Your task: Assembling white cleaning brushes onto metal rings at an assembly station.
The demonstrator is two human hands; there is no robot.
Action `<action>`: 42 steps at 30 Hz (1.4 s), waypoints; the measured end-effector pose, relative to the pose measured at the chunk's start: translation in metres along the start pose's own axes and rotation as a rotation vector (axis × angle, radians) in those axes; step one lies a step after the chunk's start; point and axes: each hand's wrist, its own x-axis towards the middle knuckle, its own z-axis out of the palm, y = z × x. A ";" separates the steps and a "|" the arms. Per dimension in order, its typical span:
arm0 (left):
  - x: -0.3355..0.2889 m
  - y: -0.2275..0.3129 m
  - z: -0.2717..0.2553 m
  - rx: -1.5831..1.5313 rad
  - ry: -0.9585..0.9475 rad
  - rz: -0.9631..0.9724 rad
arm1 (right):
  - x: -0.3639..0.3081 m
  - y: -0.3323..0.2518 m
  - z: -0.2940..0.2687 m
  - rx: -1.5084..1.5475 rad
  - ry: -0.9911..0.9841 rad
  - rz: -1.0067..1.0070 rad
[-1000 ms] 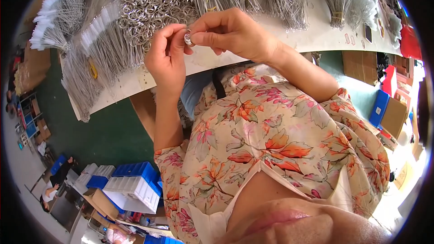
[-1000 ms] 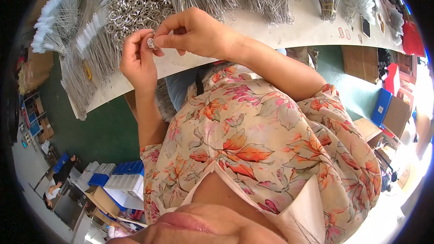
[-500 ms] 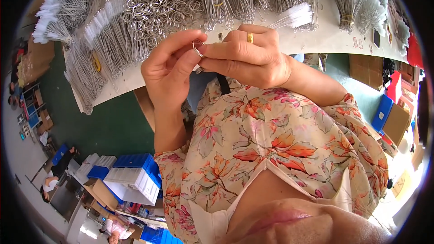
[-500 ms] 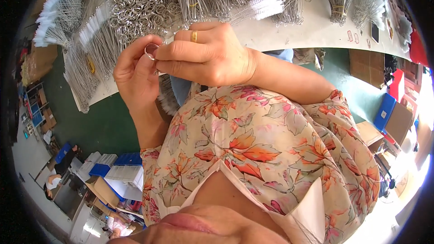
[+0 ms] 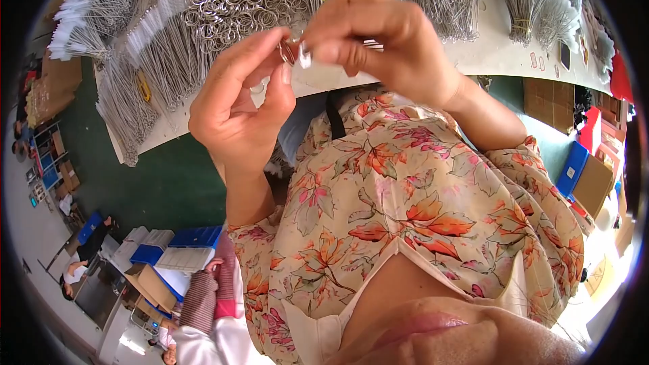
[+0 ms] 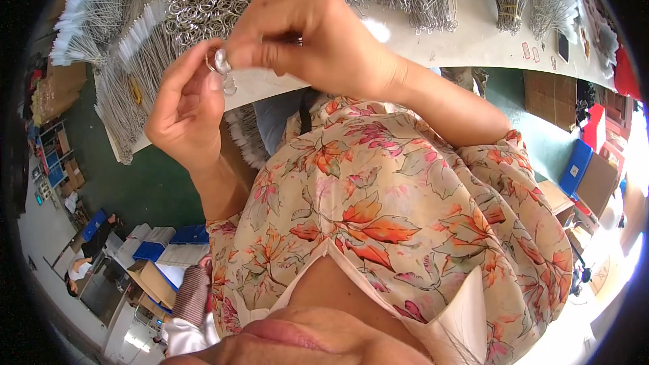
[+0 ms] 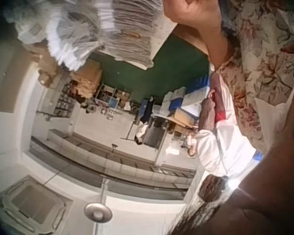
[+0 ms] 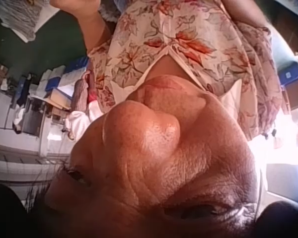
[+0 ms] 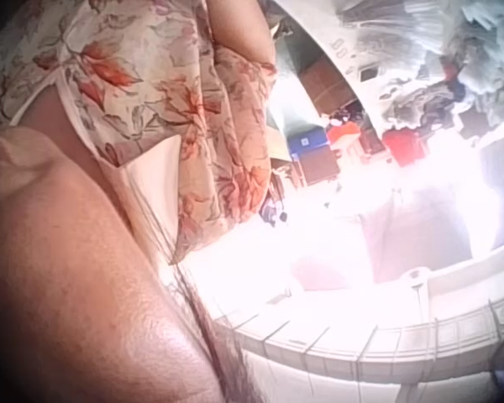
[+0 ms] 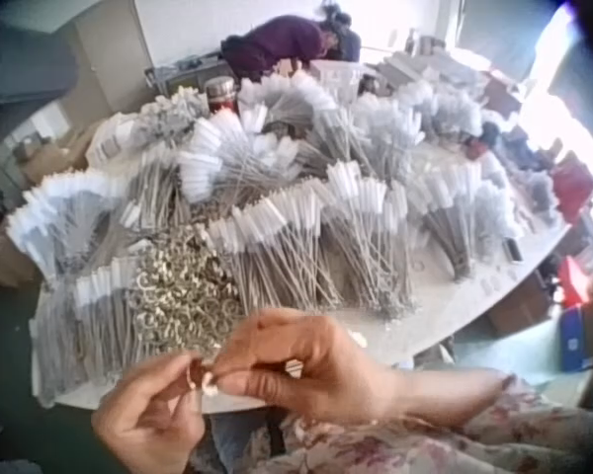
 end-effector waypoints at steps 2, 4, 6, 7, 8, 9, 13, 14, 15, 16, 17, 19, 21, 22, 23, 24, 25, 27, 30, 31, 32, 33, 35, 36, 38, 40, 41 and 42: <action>0.001 -0.001 0.005 0.000 0.018 0.041 | 0.007 -0.010 -0.005 0.492 0.000 0.616; 0.003 -0.001 0.006 -0.006 0.032 0.084 | 0.009 -0.012 -0.002 0.566 -0.015 0.661; 0.006 0.000 0.006 0.067 0.026 0.077 | 0.012 -0.010 -0.001 0.528 -0.057 0.708; 0.008 0.000 0.005 0.068 0.024 0.076 | 0.011 -0.006 -0.001 0.512 -0.056 0.672; 0.008 -0.002 0.004 0.051 0.005 0.040 | 0.012 -0.003 -0.001 0.516 -0.060 0.674; 0.008 -0.004 0.002 0.034 -0.013 0.005 | 0.014 -0.001 -0.004 0.460 -0.129 0.667; 0.008 -0.011 -0.009 -0.111 -0.048 -0.086 | 0.031 -0.001 -0.018 0.428 -0.347 0.686; 0.009 -0.009 -0.010 -0.121 -0.075 -0.077 | 0.033 -0.003 -0.019 0.415 -0.335 0.690; 0.010 -0.008 -0.012 -0.131 -0.103 -0.068 | 0.036 -0.001 -0.023 0.395 -0.406 0.697; 0.011 -0.009 -0.014 -0.129 -0.098 -0.069 | 0.034 -0.002 -0.020 0.396 -0.411 0.696; 0.013 -0.010 -0.016 -0.153 -0.117 -0.112 | 0.029 -0.003 -0.014 0.303 -0.391 0.633; 0.016 -0.011 -0.022 -0.171 -0.128 -0.154 | 0.023 -0.001 -0.008 0.216 -0.378 0.564; 0.020 -0.013 -0.028 -0.347 -0.167 -0.362 | 0.018 0.003 -0.005 0.379 -0.317 0.576; 0.020 -0.013 -0.028 -0.343 -0.163 -0.363 | 0.014 0.006 0.000 0.383 -0.322 0.573; 0.021 -0.014 -0.026 -0.359 -0.150 -0.376 | 0.010 0.008 0.006 0.407 -0.228 0.564; 0.021 -0.014 -0.026 -0.375 -0.138 -0.390 | 0.007 0.009 0.011 0.430 -0.134 0.556; 0.021 -0.015 -0.027 -0.373 -0.138 -0.391 | 0.005 0.010 0.015 0.432 -0.133 0.555; 0.019 -0.016 -0.029 -0.327 -0.114 -0.383 | 0.002 0.009 0.021 0.423 -0.036 0.542; 0.015 -0.018 -0.032 -0.278 -0.094 -0.335 | 0.008 0.003 0.021 0.367 -0.001 0.575; 0.015 -0.017 -0.031 -0.279 -0.093 -0.336 | 0.008 0.002 0.020 0.366 -0.001 0.577; 0.015 -0.016 -0.029 -0.249 -0.091 -0.305 | 0.009 0.001 0.020 0.290 0.015 0.524; 0.015 -0.016 -0.028 -0.218 -0.088 -0.274 | 0.010 0.001 0.020 0.213 0.031 0.471; 0.016 -0.015 -0.026 -0.215 -0.088 -0.265 | 0.009 0.004 0.022 0.134 0.058 0.393; 0.017 -0.016 -0.026 -0.209 -0.086 -0.257 | 0.009 0.005 0.022 0.057 0.085 0.313; 0.019 -0.021 -0.030 -0.224 -0.119 -0.263 | 0.010 0.005 0.022 -0.003 0.080 0.266; 0.021 -0.022 -0.033 -0.234 -0.149 -0.270 | 0.011 0.006 0.022 -0.059 0.073 0.217; 0.022 -0.019 -0.035 -0.250 -0.184 -0.346 | 0.012 0.006 0.022 -0.106 0.040 0.176; 0.021 -0.017 -0.037 -0.264 -0.218 -0.423 | 0.012 0.006 0.023 -0.151 0.008 0.133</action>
